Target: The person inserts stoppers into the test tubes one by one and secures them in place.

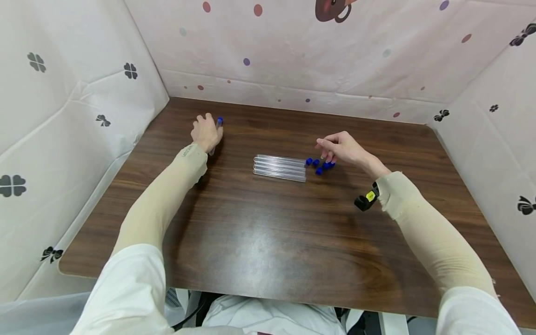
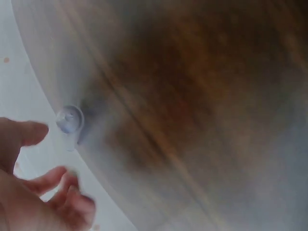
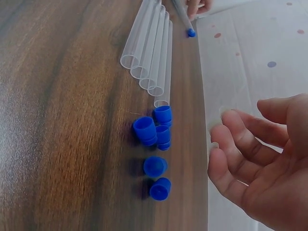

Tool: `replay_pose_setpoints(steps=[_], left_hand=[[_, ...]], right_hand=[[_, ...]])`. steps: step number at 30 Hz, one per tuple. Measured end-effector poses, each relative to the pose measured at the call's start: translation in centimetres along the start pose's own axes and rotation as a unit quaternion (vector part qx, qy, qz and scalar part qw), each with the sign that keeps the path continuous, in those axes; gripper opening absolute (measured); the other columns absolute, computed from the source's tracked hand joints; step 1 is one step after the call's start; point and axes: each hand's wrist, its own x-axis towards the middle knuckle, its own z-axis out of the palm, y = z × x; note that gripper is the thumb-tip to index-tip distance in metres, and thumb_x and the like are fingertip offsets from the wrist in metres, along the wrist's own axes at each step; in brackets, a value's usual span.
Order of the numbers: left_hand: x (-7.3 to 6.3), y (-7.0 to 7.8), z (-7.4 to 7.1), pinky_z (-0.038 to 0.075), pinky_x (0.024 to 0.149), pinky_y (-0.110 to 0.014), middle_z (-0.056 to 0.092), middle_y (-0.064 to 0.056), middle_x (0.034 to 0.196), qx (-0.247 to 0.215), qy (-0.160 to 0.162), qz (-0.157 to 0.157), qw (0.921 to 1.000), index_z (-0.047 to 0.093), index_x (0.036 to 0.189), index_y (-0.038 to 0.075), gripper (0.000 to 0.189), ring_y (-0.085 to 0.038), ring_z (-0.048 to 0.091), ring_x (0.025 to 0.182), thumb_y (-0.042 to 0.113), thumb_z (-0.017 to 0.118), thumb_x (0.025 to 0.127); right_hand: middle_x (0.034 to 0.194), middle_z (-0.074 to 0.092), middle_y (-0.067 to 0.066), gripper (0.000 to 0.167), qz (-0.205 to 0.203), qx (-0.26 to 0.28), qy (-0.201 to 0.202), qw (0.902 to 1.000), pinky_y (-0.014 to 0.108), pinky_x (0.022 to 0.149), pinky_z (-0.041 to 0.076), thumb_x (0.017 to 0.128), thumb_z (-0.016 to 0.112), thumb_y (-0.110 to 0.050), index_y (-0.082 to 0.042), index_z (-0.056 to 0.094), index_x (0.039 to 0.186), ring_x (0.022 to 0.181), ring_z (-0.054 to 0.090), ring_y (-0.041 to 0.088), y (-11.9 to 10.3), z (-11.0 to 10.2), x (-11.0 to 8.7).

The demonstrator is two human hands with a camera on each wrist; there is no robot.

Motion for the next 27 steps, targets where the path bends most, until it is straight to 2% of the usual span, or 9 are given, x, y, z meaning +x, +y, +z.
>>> replay_pose_setpoints(steps=[3,6,8,10,13,15,17,24,27], left_hand=[[-0.3,1.2,-0.2,0.046,0.093,-0.053,0.042,-0.027,0.132,0.006,0.056,0.062,0.9965,0.039,0.137,0.000,0.049,-0.043,0.043,0.121,0.027,0.047,0.097],[-1.0,3.3,-0.5,0.047,0.091,-0.051,0.051,-0.024,0.123,0.008,0.062,0.163,0.9847,0.050,0.124,0.000,0.035,-0.040,0.047,0.117,0.021,0.052,0.095],[-1.7,5.1,-0.7,0.048,0.091,-0.049,0.058,-0.019,0.115,0.007,0.020,0.234,0.9721,0.056,0.115,0.002,0.027,-0.037,0.053,0.110,0.019,0.055,0.094],[-2.4,6.9,-0.8,0.048,0.088,-0.046,0.062,-0.015,0.108,0.003,-0.048,0.296,0.9541,0.059,0.107,0.005,0.020,-0.032,0.056,0.103,0.019,0.058,0.094],[-3.4,9.2,-0.4,0.049,0.082,-0.040,0.064,-0.010,0.100,-0.001,-0.135,0.356,0.9246,0.063,0.101,0.007,0.015,-0.025,0.058,0.093,0.021,0.060,0.095],[-3.9,10.3,0.0,0.048,0.078,-0.036,0.064,-0.007,0.096,0.003,-0.162,0.380,0.9108,0.064,0.099,0.008,0.013,-0.021,0.057,0.089,0.021,0.061,0.095],[-4.2,11.0,0.4,0.047,0.074,-0.034,0.064,-0.005,0.092,0.007,-0.169,0.391,0.9048,0.065,0.097,0.010,0.011,-0.019,0.056,0.085,0.021,0.062,0.095],[-4.5,11.6,0.9,0.043,0.069,-0.030,0.062,-0.003,0.085,0.015,-0.177,0.389,0.9038,0.066,0.096,0.011,0.010,-0.017,0.054,0.079,0.021,0.063,0.094],[-4.5,11.4,0.9,0.044,0.069,-0.030,0.063,-0.003,0.085,0.012,-0.186,0.388,0.9028,0.066,0.096,0.011,0.010,-0.017,0.054,0.078,0.019,0.062,0.094]], right_hand=[[0.081,0.068,0.019,0.042,-0.003,-0.009,0.000,1.0000,0.040,0.063,0.056,0.101,0.050,-0.034,0.004,0.067,0.108,0.074,0.064,0.037,0.1,-0.1,-0.1],[0.084,0.067,0.022,0.038,-0.002,-0.019,0.001,0.9998,0.040,0.063,0.056,0.100,0.051,-0.031,0.002,0.068,0.109,0.075,0.063,0.039,0.2,-0.2,-0.2],[0.086,0.067,0.024,0.036,-0.004,-0.031,0.003,0.9995,0.040,0.062,0.056,0.100,0.053,-0.030,0.001,0.068,0.109,0.076,0.062,0.041,0.3,-0.2,-0.3],[0.087,0.068,0.024,0.034,-0.003,-0.043,0.005,0.9990,0.040,0.062,0.055,0.099,0.054,-0.029,0.000,0.068,0.110,0.076,0.062,0.041,0.4,-0.1,-0.3],[0.087,0.069,0.022,0.033,-0.008,-0.060,0.002,0.9982,0.040,0.060,0.055,0.098,0.056,-0.027,0.001,0.068,0.110,0.075,0.063,0.041,0.5,0.2,-0.3],[0.085,0.069,0.020,0.032,-0.010,-0.066,0.000,0.9978,0.039,0.059,0.054,0.098,0.057,-0.025,0.001,0.068,0.111,0.074,0.063,0.041,0.5,0.4,-0.2],[0.083,0.069,0.019,0.031,-0.013,-0.070,-0.001,0.9975,0.036,0.057,0.054,0.097,0.058,-0.024,0.002,0.068,0.111,0.073,0.064,0.041,0.5,0.5,-0.1],[0.081,0.069,0.018,0.029,-0.012,-0.080,0.003,0.9967,0.027,0.053,0.051,0.097,0.059,-0.023,0.002,0.069,0.110,0.072,0.064,0.039,0.6,0.5,-0.2],[0.082,0.069,0.019,0.030,-0.012,-0.083,0.002,0.9965,0.030,0.055,0.052,0.097,0.059,-0.023,0.002,0.069,0.110,0.071,0.063,0.038,0.7,0.5,-0.3]])
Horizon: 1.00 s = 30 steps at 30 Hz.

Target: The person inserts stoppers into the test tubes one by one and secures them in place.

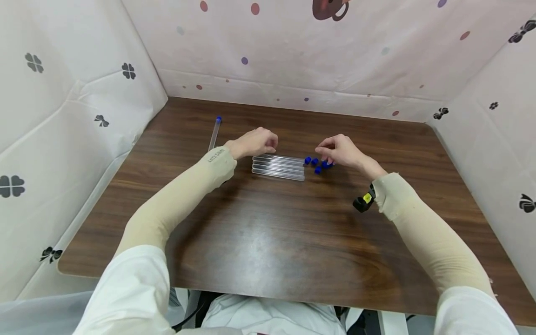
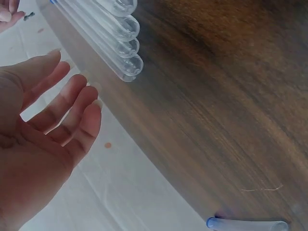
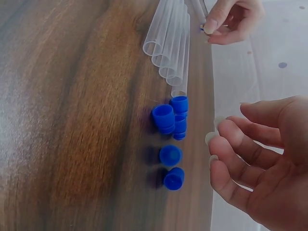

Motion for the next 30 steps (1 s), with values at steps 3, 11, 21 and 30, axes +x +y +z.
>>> replay_pose_setpoints(steps=[3,11,21,30], left_hand=[[-0.2,-0.1,0.2,0.044,0.068,-0.029,0.064,-0.004,0.084,-0.010,-0.001,0.002,1.0000,0.068,0.096,0.010,0.008,-0.016,0.054,0.075,0.017,0.063,0.094],[0.0,0.1,0.8,0.046,0.069,-0.029,0.069,-0.006,0.084,-0.011,-0.011,0.014,0.9998,0.072,0.095,0.009,0.009,-0.015,0.057,0.073,0.013,0.065,0.092],[0.3,-0.4,1.8,0.048,0.073,-0.031,0.067,-0.003,0.086,0.004,-0.012,0.006,0.9999,0.071,0.094,0.010,0.007,-0.017,0.058,0.078,0.012,0.065,0.092],[0.3,-1.0,1.9,0.049,0.076,-0.034,0.068,-0.003,0.087,0.027,0.003,-0.003,0.9996,0.071,0.094,0.010,0.007,-0.017,0.059,0.080,0.012,0.065,0.091]], right_hand=[[0.082,0.069,0.020,0.030,-0.002,0.000,0.000,1.0000,0.033,0.056,0.053,0.097,0.058,-0.023,0.002,0.068,0.110,0.069,0.063,0.038,0.2,0.0,0.0],[0.084,0.069,0.022,0.029,-0.007,-0.001,0.000,1.0000,0.039,0.057,0.053,0.098,0.057,-0.021,0.002,0.069,0.109,0.067,0.063,0.035,0.3,0.2,-0.1],[0.085,0.069,0.023,0.028,-0.009,0.000,0.000,1.0000,0.037,0.057,0.053,0.098,0.057,-0.020,0.002,0.069,0.109,0.066,0.063,0.033,0.1,0.3,-0.1],[0.085,0.070,0.022,0.028,-0.012,0.002,-0.003,0.9999,0.043,0.060,0.054,0.097,0.057,-0.022,0.002,0.069,0.108,0.065,0.063,0.032,0.3,0.5,0.0]])
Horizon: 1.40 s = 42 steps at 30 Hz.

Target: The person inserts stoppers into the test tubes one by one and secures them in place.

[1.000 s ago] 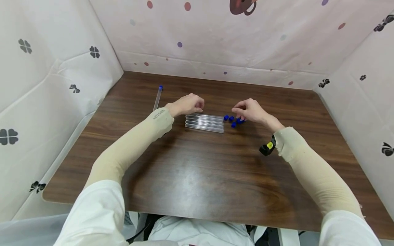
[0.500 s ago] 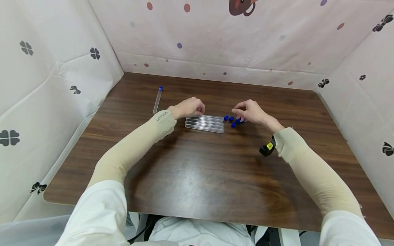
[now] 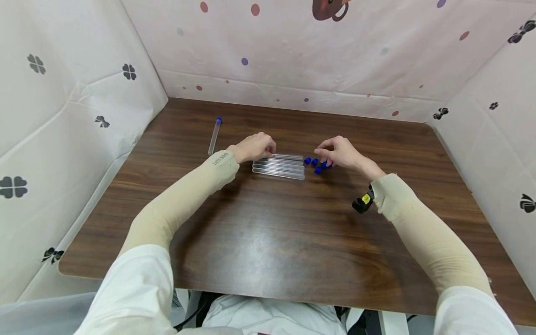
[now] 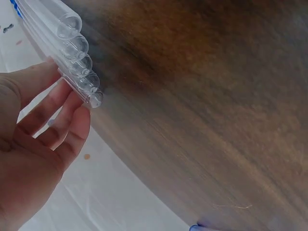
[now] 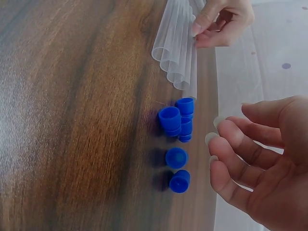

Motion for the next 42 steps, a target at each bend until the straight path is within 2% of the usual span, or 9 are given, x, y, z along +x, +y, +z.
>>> replay_pose_setpoints(steps=[7,15,24,31,37,42], left_hand=[[0.4,0.0,0.2,0.049,0.077,-0.035,0.067,-0.005,0.091,0.007,-0.012,0.005,0.9999,0.071,0.102,0.009,0.013,-0.018,0.058,0.082,0.016,0.064,0.093],[0.8,0.0,0.5,0.049,0.078,-0.036,0.065,-0.004,0.095,0.019,0.003,0.024,0.9995,0.072,0.102,0.011,0.015,-0.018,0.058,0.086,0.020,0.067,0.092],[0.4,-0.3,0.8,0.049,0.076,-0.035,0.064,-0.004,0.094,0.039,0.021,0.009,0.9990,0.071,0.095,0.011,0.011,-0.018,0.057,0.084,0.021,0.067,0.091],[0.2,-0.5,-0.1,0.048,0.072,-0.034,0.066,-0.003,0.088,0.025,0.033,0.006,0.9991,0.069,0.093,0.010,0.010,-0.017,0.057,0.078,0.019,0.065,0.093],[-0.9,-0.3,-1.7,0.048,0.072,-0.031,0.068,-0.003,0.089,-0.002,0.049,0.003,0.9988,0.069,0.095,0.009,0.010,-0.016,0.056,0.078,0.017,0.063,0.094],[-1.7,-0.4,-2.5,0.050,0.074,-0.032,0.070,-0.005,0.094,-0.022,0.060,-0.001,0.9980,0.069,0.098,0.008,0.012,-0.016,0.060,0.079,0.017,0.062,0.095]], right_hand=[[0.085,0.069,0.022,0.028,-0.002,-0.006,-0.001,1.0000,0.027,0.053,0.050,0.098,0.057,-0.021,0.002,0.069,0.108,0.068,0.063,0.034,0.1,-0.1,0.0],[0.082,0.069,0.018,0.030,0.004,-0.013,0.000,0.9999,0.042,0.060,0.054,0.098,0.056,-0.023,0.002,0.068,0.110,0.070,0.064,0.036,0.4,-0.3,-0.1],[0.083,0.069,0.020,0.029,0.005,-0.010,-0.001,0.9999,0.034,0.055,0.052,0.098,0.056,-0.022,0.002,0.068,0.110,0.068,0.064,0.035,0.6,-0.3,-0.2],[0.082,0.069,0.020,0.026,0.004,-0.018,0.003,0.9998,0.029,0.053,0.051,0.097,0.057,-0.020,0.001,0.069,0.108,0.068,0.064,0.036,0.8,-0.2,-0.4],[0.082,0.069,0.017,0.024,0.005,-0.025,-0.007,0.9996,0.026,0.053,0.049,0.097,0.059,-0.019,0.000,0.070,0.107,0.068,0.064,0.034,1.1,0.3,-0.6],[0.082,0.071,0.017,0.023,0.007,-0.036,-0.023,0.9991,0.032,0.058,0.054,0.095,0.061,-0.019,0.000,0.070,0.103,0.066,0.066,0.030,1.1,1.0,-0.7]])
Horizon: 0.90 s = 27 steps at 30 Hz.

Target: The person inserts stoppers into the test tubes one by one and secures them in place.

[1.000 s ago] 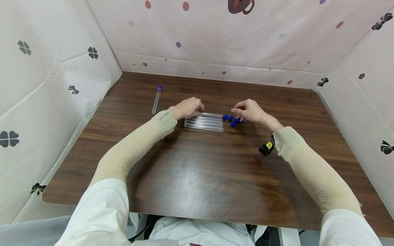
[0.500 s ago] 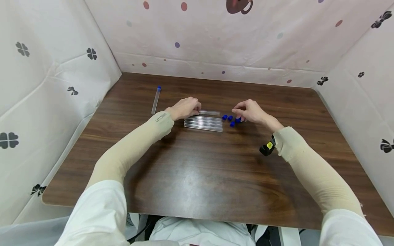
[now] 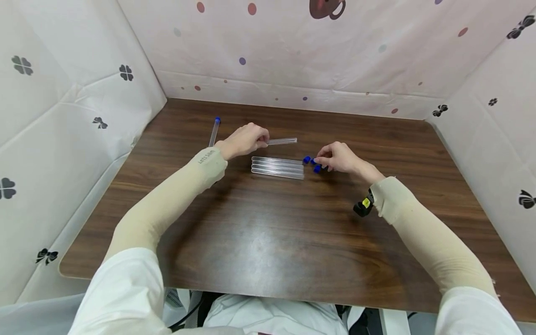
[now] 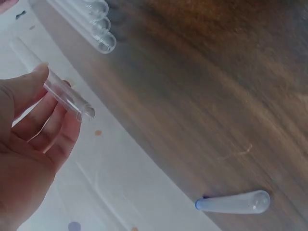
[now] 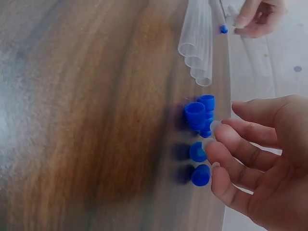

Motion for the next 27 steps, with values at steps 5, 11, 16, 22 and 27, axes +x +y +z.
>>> replay_pose_setpoints(steps=[5,11,16,22,27], left_hand=[[-0.6,-0.3,-0.7,0.051,0.073,-0.033,0.071,-0.006,0.098,-0.016,0.004,-0.013,0.9998,0.069,0.103,0.007,0.015,-0.017,0.061,0.079,0.018,0.062,0.095],[-1.2,-0.8,-1.1,0.050,0.075,-0.034,0.071,-0.007,0.098,-0.016,0.016,-0.024,0.9994,0.069,0.103,0.007,0.015,-0.017,0.061,0.080,0.018,0.063,0.094],[-1.4,-1.1,-1.1,0.051,0.076,-0.034,0.070,-0.008,0.097,-0.025,0.016,-0.022,0.9993,0.068,0.103,0.005,0.015,-0.019,0.062,0.082,0.016,0.062,0.094],[-1.6,-1.3,-1.1,0.052,0.080,-0.035,0.070,-0.010,0.098,-0.037,0.020,-0.011,0.9991,0.067,0.103,0.005,0.014,-0.021,0.064,0.087,0.014,0.062,0.094],[-1.8,-1.6,-1.0,0.050,0.077,-0.034,0.068,-0.008,0.095,-0.043,0.020,-0.003,0.9989,0.064,0.105,0.006,0.013,-0.020,0.061,0.083,0.014,0.060,0.096]], right_hand=[[0.081,0.070,0.016,0.022,0.000,-0.007,-0.011,0.9999,0.037,0.061,0.055,0.094,0.063,-0.018,0.001,0.070,0.102,0.065,0.066,0.028,-0.3,0.4,-0.1],[0.075,0.071,0.010,0.023,-0.008,-0.062,-0.016,0.9979,0.029,0.054,0.052,0.092,0.065,-0.024,-0.002,0.071,0.097,0.058,0.065,0.021,-0.6,0.9,-0.2],[0.072,0.071,0.009,0.026,-0.003,-0.088,-0.027,0.9958,0.028,0.051,0.050,0.091,0.067,-0.029,-0.004,0.071,0.092,0.055,0.065,0.020,-1.1,1.2,-0.1],[0.069,0.069,0.005,0.025,0.001,-0.119,-0.021,0.9926,0.028,0.051,0.047,0.089,0.069,-0.033,-0.007,0.070,0.085,0.051,0.063,0.015,-1.2,1.5,0.0],[0.070,0.068,0.003,0.022,-0.004,-0.135,-0.019,0.9907,0.028,0.053,0.047,0.089,0.070,-0.029,-0.007,0.069,0.088,0.050,0.060,0.011,-1.2,1.6,0.1]])
